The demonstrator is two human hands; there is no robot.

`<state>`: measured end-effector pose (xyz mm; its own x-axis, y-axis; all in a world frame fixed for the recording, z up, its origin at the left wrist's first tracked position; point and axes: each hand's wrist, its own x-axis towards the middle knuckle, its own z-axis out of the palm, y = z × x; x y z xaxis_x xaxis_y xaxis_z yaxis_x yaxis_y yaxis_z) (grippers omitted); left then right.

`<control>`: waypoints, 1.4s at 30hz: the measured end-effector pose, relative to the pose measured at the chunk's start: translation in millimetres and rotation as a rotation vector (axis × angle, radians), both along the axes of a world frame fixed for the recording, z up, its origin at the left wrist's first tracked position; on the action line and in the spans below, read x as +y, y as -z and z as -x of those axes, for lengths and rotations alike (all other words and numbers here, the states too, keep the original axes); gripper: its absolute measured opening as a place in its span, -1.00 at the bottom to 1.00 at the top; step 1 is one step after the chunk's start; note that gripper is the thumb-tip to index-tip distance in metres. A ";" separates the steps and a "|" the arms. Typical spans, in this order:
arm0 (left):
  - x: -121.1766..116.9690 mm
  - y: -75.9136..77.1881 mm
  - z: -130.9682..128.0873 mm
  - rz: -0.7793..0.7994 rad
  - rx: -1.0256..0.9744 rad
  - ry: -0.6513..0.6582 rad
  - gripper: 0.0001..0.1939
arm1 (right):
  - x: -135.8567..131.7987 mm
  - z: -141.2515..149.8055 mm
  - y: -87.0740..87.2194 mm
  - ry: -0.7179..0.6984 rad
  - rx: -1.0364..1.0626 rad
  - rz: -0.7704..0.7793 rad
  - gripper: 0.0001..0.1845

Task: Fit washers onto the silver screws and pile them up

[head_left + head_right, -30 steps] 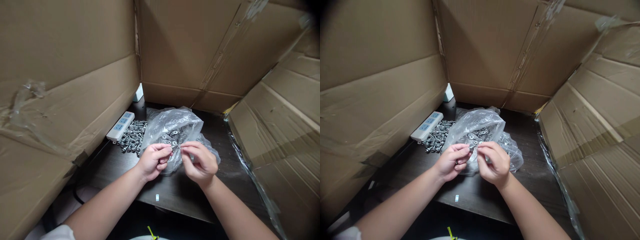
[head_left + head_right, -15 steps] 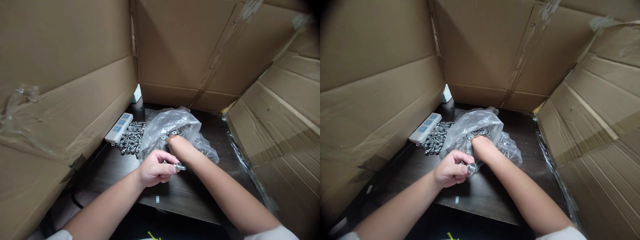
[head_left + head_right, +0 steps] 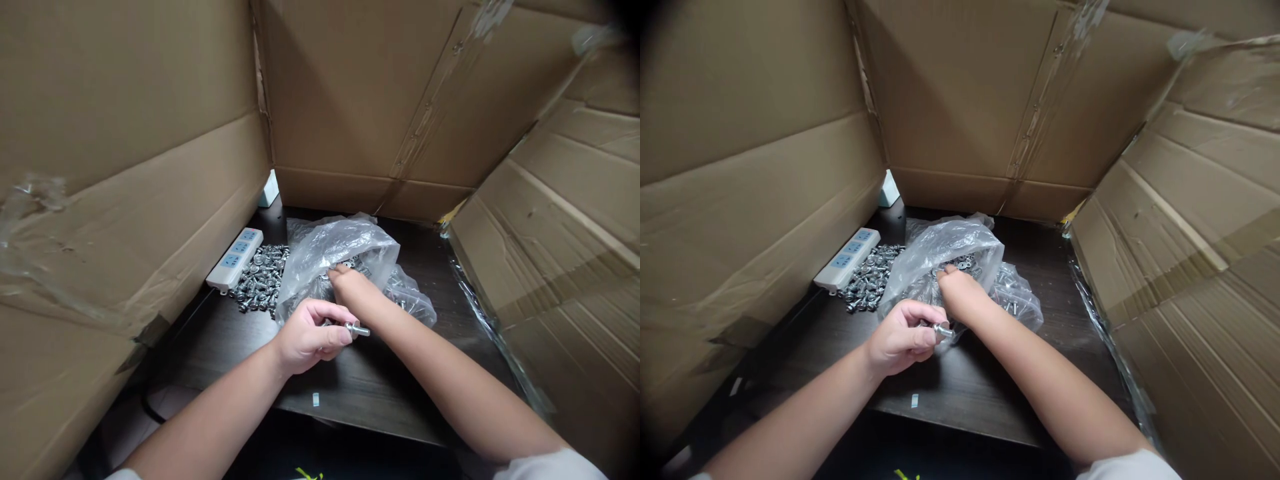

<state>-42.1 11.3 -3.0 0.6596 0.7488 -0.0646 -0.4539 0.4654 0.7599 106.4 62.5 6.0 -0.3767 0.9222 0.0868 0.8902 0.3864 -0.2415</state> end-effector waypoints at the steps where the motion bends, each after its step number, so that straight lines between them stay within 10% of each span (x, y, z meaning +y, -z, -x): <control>1: 0.1 -0.1 0.1 0.005 0.006 -0.007 -0.75 | -3.8 -4.3 -5.1 0.006 0.070 -0.019 -0.64; 3: 0.5 0.1 -0.2 0.015 0.024 -0.028 -0.75 | -14.3 -16.7 -14.1 0.003 0.245 -0.035 -0.64; 8: 2.9 4.2 -1.9 0.027 0.067 -0.074 -0.73 | -48.5 -55.7 -21.1 -0.021 1.484 0.289 -0.79; 14: 5.9 -2.9 -10.8 0.047 0.173 -0.164 -0.73 | -67.7 -78.7 -15.5 0.155 1.837 0.442 -0.79; 22: 21.5 -29.6 -41.1 -0.235 0.447 -0.265 -0.65 | -66.8 -78.3 -1.5 0.142 1.851 0.309 -0.80; 32: 25.1 -10.3 -47.6 -0.454 0.533 -0.256 -0.79 | -76.1 -73.0 19.6 0.122 1.658 0.249 -0.83; 42: 25.4 -10.8 -39.1 -0.632 0.639 -0.248 -0.85 | -79.5 -71.3 14.5 0.038 1.087 -0.228 -0.76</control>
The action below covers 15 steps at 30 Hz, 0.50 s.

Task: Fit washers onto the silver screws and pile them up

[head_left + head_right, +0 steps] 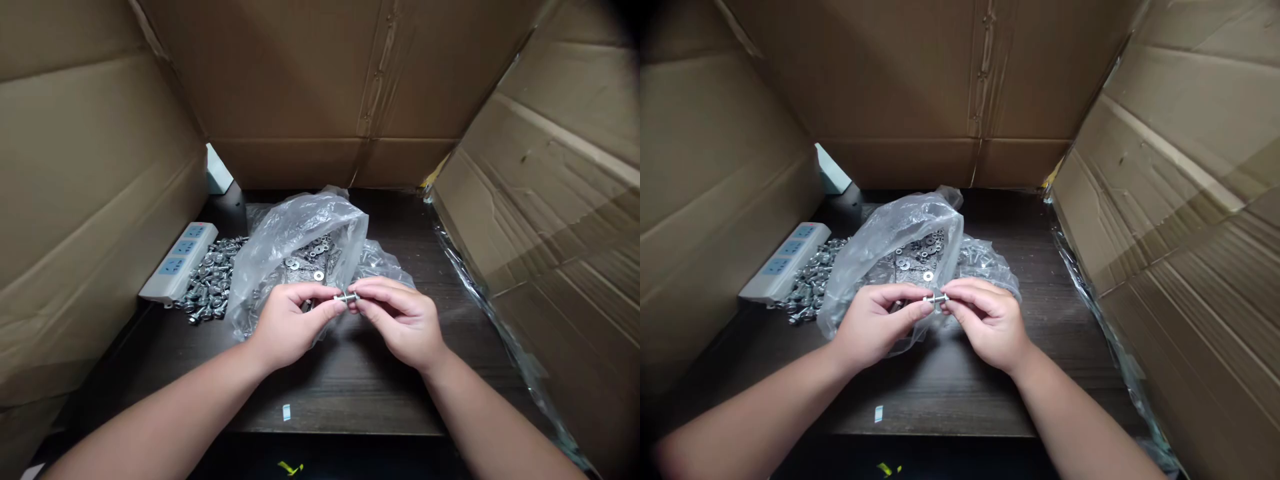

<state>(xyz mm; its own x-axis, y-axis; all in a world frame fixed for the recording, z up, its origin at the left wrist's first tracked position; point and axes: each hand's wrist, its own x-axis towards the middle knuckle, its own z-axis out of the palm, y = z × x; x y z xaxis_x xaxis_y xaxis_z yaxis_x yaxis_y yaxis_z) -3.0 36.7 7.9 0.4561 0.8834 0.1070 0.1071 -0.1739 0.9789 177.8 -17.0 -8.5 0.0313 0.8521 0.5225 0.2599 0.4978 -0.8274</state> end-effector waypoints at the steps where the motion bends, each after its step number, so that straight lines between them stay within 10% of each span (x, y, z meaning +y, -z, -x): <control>1: -0.4 0.3 0.0 -0.027 0.003 -0.001 -0.85 | 0.0 -0.1 -0.1 0.004 -0.023 -0.016 -0.76; 15: 1.2 9.0 2.8 -0.700 -0.023 0.049 -0.84 | -3.3 1.5 4.5 -0.037 0.019 0.093 -0.81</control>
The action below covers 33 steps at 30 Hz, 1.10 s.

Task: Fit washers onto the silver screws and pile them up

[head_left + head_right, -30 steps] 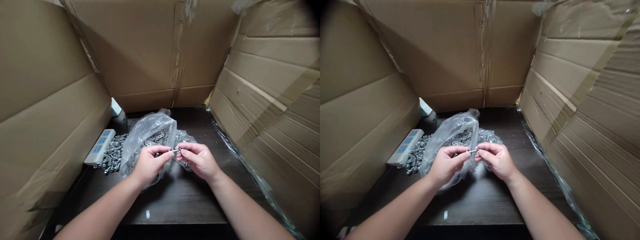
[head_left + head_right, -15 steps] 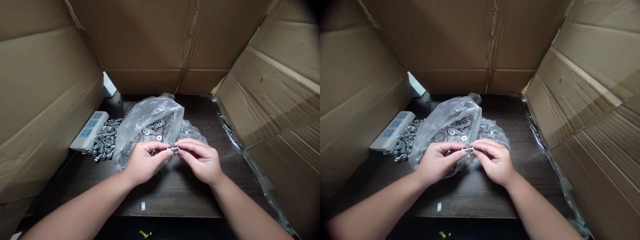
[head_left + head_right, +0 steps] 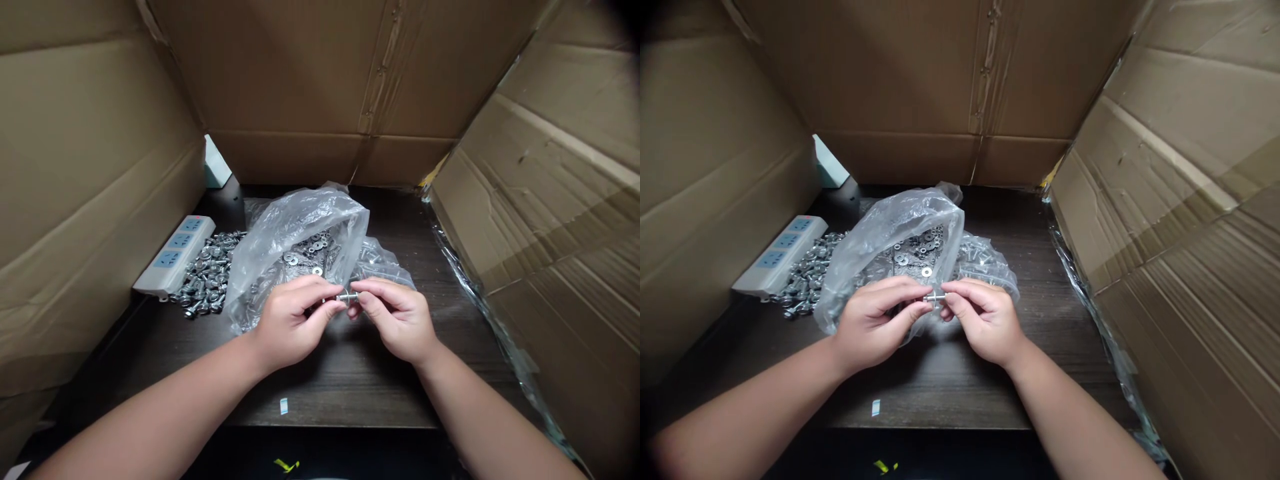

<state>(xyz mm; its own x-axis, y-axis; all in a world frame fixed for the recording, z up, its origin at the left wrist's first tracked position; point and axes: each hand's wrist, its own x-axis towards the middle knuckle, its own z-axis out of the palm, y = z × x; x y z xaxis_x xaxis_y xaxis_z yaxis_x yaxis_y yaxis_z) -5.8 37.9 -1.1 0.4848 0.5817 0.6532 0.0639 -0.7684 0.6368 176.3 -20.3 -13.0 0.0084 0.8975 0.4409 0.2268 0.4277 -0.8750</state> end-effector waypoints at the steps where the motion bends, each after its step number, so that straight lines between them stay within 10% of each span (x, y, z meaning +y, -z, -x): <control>1: 0.4 -0.2 0.1 -0.015 0.002 0.007 -0.84 | -0.9 0.3 0.7 -0.008 0.041 0.048 -0.82; 12: -0.9 1.0 -1.1 0.019 0.013 0.054 -0.85 | 0.9 4.2 6.6 -0.115 0.431 0.414 -0.66; 21: -2.8 1.7 -3.7 0.307 -0.016 -0.071 -0.90 | -3.5 -2.1 -2.4 -0.149 0.331 0.273 -0.72; 33: 0.2 0.9 -1.3 -0.008 -0.048 0.006 -0.84 | -1.4 1.1 -4.3 -0.174 0.291 0.420 -0.70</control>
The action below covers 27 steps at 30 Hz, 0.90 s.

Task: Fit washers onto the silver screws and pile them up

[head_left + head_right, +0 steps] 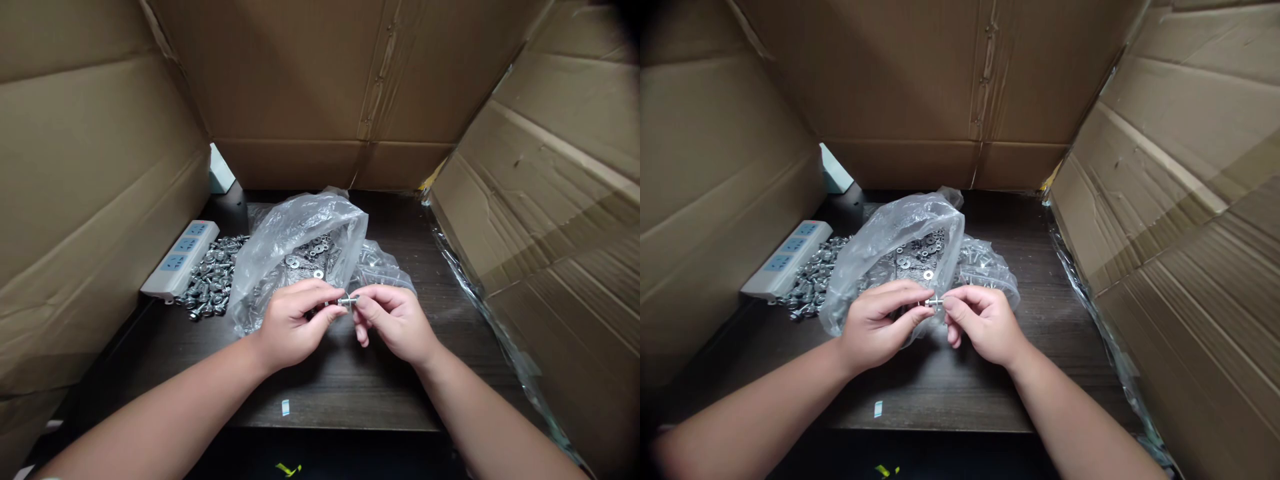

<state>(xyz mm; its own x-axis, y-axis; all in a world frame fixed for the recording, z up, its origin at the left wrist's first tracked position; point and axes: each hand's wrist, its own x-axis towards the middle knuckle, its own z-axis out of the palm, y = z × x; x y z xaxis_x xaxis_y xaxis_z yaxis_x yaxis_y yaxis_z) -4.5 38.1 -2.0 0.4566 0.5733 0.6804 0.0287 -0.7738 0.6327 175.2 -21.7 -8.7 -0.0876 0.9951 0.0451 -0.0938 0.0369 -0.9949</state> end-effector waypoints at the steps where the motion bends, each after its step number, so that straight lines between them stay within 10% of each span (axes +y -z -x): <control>1: 0.1 -0.2 0.0 -0.010 -0.001 0.004 -0.84 | -0.2 -0.2 -0.7 -0.009 -0.009 0.008 -0.67; 11: -0.8 -0.8 0.3 0.046 -0.001 -0.022 -0.86 | -0.6 -0.9 8.3 -0.068 0.052 0.047 -0.44; 18: -1.8 -1.6 -1.6 0.216 -0.018 -0.099 -0.91 | -2.2 0.3 0.2 0.040 0.129 -0.094 -0.65; 27: 0.9 -1.4 0.5 -0.047 -0.012 -0.013 -0.85 | -2.6 -1.0 0.3 0.019 0.115 0.006 -0.77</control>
